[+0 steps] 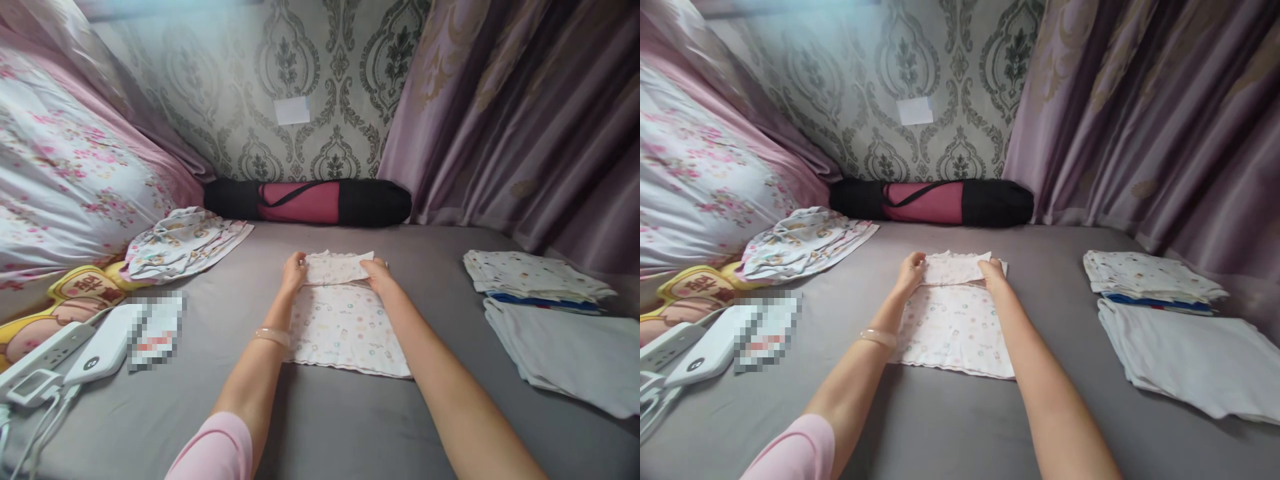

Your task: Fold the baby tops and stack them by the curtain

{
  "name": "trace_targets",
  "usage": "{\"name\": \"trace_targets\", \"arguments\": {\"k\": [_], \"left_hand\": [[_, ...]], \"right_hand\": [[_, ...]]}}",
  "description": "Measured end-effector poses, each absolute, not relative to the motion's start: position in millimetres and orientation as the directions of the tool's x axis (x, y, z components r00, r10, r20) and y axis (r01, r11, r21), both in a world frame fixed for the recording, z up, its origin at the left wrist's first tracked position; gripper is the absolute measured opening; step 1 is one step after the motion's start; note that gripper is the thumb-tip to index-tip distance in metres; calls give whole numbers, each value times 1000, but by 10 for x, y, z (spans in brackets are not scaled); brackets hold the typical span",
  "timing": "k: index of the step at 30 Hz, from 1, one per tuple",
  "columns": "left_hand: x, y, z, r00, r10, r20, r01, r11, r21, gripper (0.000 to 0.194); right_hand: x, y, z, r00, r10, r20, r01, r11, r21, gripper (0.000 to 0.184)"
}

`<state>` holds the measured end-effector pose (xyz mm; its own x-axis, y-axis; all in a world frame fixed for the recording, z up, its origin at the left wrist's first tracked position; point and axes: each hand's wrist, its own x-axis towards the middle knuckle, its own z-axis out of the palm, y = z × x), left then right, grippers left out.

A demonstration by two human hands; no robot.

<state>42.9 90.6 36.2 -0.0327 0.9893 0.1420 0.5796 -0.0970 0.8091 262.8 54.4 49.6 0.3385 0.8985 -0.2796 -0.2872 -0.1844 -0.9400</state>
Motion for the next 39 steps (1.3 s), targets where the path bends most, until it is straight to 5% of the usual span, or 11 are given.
{"name": "trace_targets", "arguments": {"k": [9, 15, 22, 31, 35, 39], "left_hand": [[493, 819, 226, 209, 970, 126, 846, -244, 475, 37], [457, 767, 174, 233, 969, 86, 900, -248, 359, 45], [447, 771, 170, 238, 969, 72, 895, -247, 371, 46], [304, 898, 318, 146, 980, 134, 759, -198, 620, 41], [432, 844, 400, 128, 966, 222, 769, -239, 593, 40], [699, 742, 395, 338, 908, 250, 814, -415, 407, 35]], "right_hand": [[2823, 468, 514, 528, 841, -114, 246, -280, -928, 17], [2787, 267, 598, 400, 916, 23, 784, -329, -527, 33], [2743, 97, 632, 420, 905, 69, 861, -373, -345, 31], [2789, 8, 752, 363, 925, 111, 918, -335, -211, 40], [2440, 137, 720, 81, 981, 175, 985, -52, -165, 46], [2030, 263, 577, -190, 973, 135, 965, 210, -156, 53]]}}
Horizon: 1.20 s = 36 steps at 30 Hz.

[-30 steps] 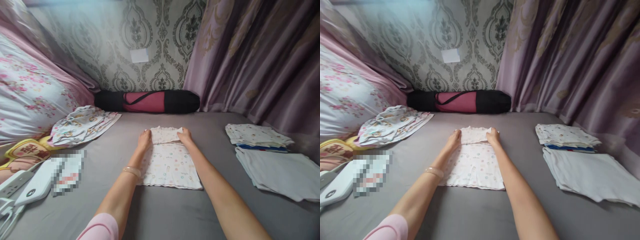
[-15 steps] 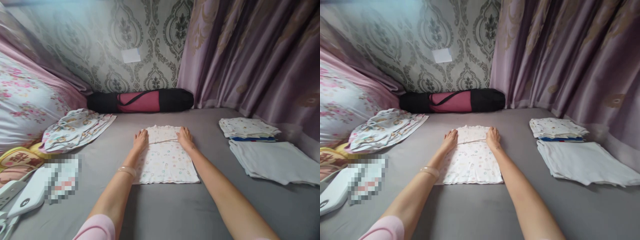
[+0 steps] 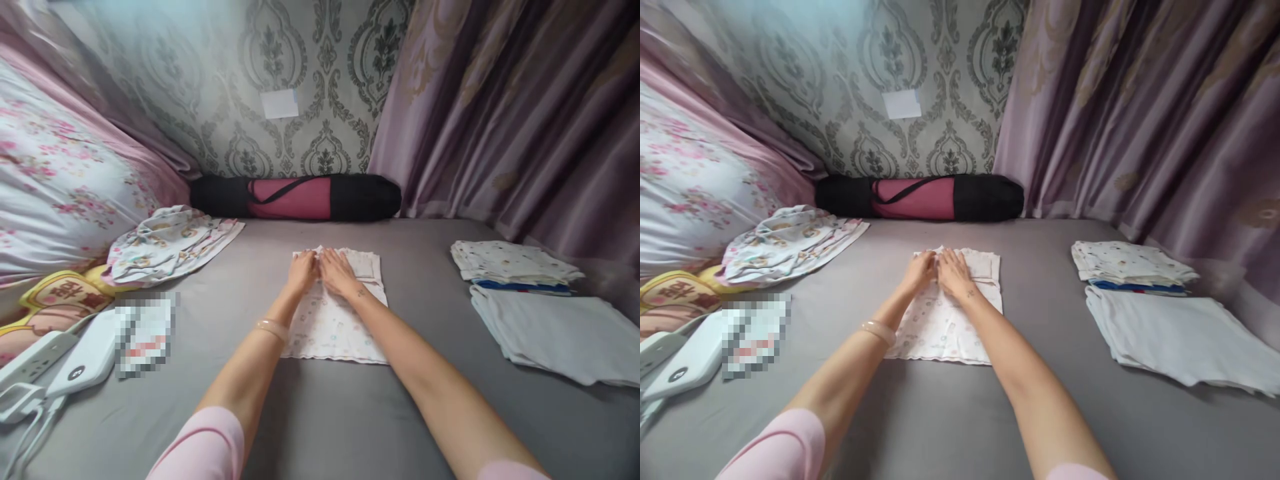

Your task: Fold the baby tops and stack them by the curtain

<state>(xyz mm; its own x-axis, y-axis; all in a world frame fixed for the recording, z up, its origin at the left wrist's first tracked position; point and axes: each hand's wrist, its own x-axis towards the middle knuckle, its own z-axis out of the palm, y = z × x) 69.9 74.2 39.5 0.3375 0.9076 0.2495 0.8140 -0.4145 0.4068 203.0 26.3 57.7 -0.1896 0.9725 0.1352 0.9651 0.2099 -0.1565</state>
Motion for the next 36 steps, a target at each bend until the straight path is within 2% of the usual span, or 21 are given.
{"name": "trace_targets", "arguments": {"k": [4, 7, 11, 18, 25, 29, 32, 36], "left_hand": [[769, 725, 283, 394, 899, 190, 846, -436, 307, 39], [720, 753, 196, 396, 902, 170, 860, -429, 275, 45], [687, 755, 157, 388, 912, 136, 878, -410, 245, 55], [720, 733, 203, 369, 925, 89, 896, -380, 229, 65], [620, 855, 215, 407, 913, -1, 877, -391, 279, 77], [559, 840, 176, 414, 910, 25, 871, -404, 281, 78], [517, 848, 148, 426, 903, 45, 860, -420, 290, 70], [461, 888, 129, 475, 879, 45, 836, -466, 289, 65]], "right_hand": [[1904, 306, 433, -149, 988, 47, 965, 156, -209, 57], [1944, 310, 376, -131, 991, 25, 958, 133, -254, 59], [2057, 286, 367, -86, 996, -3, 964, 83, -255, 64], [2317, 166, 388, 21, 1000, -10, 979, -23, -203, 67], [2543, 77, 403, 115, 992, -46, 979, -121, -166, 78], [2708, 46, 451, 69, 994, -86, 984, -82, -155, 73], [2833, 27, 468, 7, 995, -102, 984, -25, -176, 66], [2937, -9, 412, -44, 998, -48, 975, 32, -221, 60]]}}
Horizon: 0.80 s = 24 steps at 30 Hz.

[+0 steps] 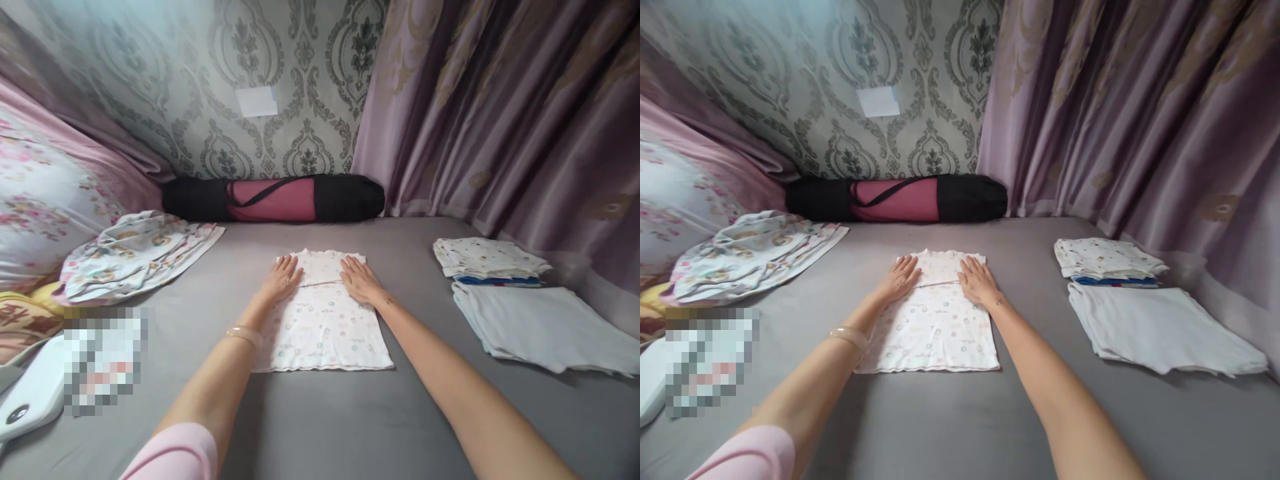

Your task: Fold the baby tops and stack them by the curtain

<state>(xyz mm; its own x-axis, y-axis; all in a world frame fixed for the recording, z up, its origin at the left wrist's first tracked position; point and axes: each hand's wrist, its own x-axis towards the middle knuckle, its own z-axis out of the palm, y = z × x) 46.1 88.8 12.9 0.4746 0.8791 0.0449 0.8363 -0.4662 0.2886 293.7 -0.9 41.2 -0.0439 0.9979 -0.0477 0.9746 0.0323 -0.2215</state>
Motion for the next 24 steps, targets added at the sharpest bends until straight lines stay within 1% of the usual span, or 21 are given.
{"name": "trace_targets", "arguments": {"k": [3, 5, 8, 10, 14, 15, 19, 21, 24], "left_hand": [[445, 884, 146, 475, 880, 31, 842, -464, 277, 67], [451, 867, 182, 465, 885, 11, 849, -450, 277, 66], [485, 839, 280, 466, 884, -38, 854, -438, 279, 65], [517, 810, 367, 468, 883, -41, 856, -441, 270, 65], [534, 645, 495, 489, 872, -2, 847, -474, 242, 66], [512, 577, 500, 505, 863, -6, 839, -489, 237, 67], [304, 254, 423, 580, 814, -24, 794, -558, 240, 65], [170, 100, 375, 586, 811, -8, 784, -564, 257, 64], [16, -89, 345, 577, 816, 36, 777, -562, 284, 64]], "right_hand": [[2952, -34, 346, -42, 999, 14, 974, 44, -223, 58], [2951, -39, 337, -41, 999, 21, 974, 45, -223, 58], [2957, -18, 419, -52, 998, -40, 973, 41, -226, 58], [2961, 16, 517, -78, 995, -58, 972, 63, -224, 58], [2933, 101, 615, -90, 993, 75, 979, 102, -178, 58], [2920, 118, 595, -84, 993, 78, 981, 96, -171, 58], [2899, 158, 443, -80, 997, 0, 981, 79, -177, 57], [2915, 174, 425, -85, 996, -23, 980, 80, -182, 57], [2922, 222, 515, -95, 990, -108, 980, 73, -188, 59]]}}
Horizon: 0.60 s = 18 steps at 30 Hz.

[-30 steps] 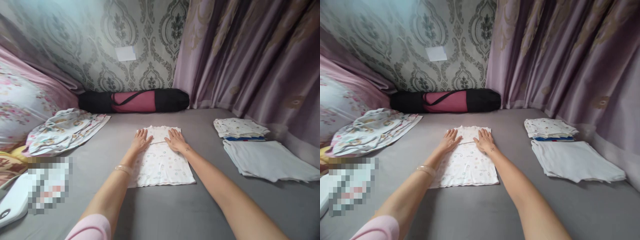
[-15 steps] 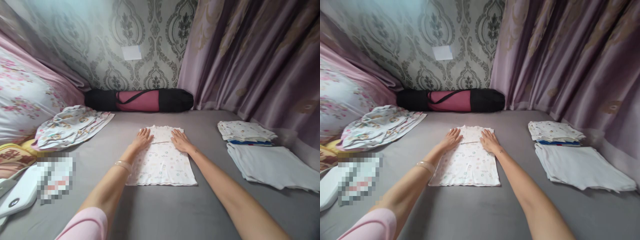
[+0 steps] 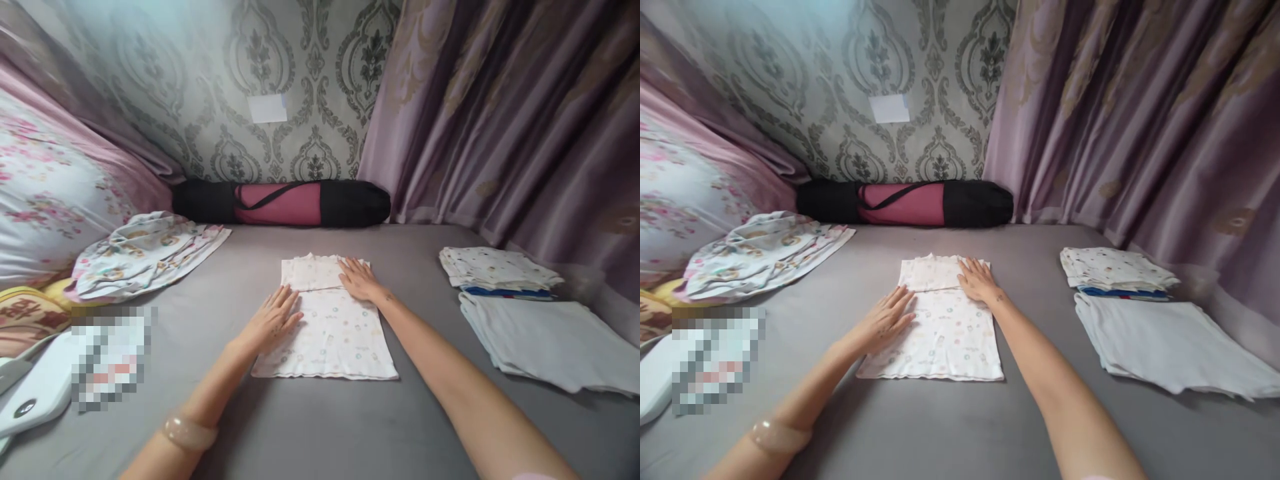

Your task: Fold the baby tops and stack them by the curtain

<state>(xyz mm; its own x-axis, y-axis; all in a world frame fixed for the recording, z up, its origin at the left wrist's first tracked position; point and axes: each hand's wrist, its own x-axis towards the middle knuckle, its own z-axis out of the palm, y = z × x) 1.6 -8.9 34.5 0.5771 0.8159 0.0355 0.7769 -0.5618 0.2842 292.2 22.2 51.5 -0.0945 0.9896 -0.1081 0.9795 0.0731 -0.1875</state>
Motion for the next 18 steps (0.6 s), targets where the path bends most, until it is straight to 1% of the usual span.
{"name": "trace_targets", "arguments": {"k": [2, 5, 7, 11, 14, 15, 18], "left_hand": [[-34, -180, 343, 574, 817, 50, 772, -561, 299, 65], [-55, -264, 329, 570, 820, 51, 771, -555, 312, 64], [-58, -293, 311, 565, 824, 52, 774, -550, 314, 63], [-94, -317, 298, 560, 824, 85, 763, -553, 335, 61], [-147, -325, 306, 559, 818, 135, 741, -566, 360, 57], [-165, -328, 307, 557, 817, 146, 737, -568, 366, 56], [-200, -338, 301, 556, 816, 156, 731, -570, 375, 55]], "right_hand": [[2878, 268, 590, -111, 987, -116, 979, 89, -184, 59], [2751, 333, 589, -155, 988, -30, 974, 148, -171, 62], [2675, 362, 513, -160, 987, -10, 975, 156, -159, 65], [2648, 398, 399, -155, 987, -41, 978, 147, -150, 65], [2631, 422, 458, -142, 983, -114, 979, 123, -160, 64], [2594, 430, 494, -130, 985, -116, 982, 111, -154, 63], [2358, 451, 592, -143, 990, -19, 980, 139, -143, 61]]}}
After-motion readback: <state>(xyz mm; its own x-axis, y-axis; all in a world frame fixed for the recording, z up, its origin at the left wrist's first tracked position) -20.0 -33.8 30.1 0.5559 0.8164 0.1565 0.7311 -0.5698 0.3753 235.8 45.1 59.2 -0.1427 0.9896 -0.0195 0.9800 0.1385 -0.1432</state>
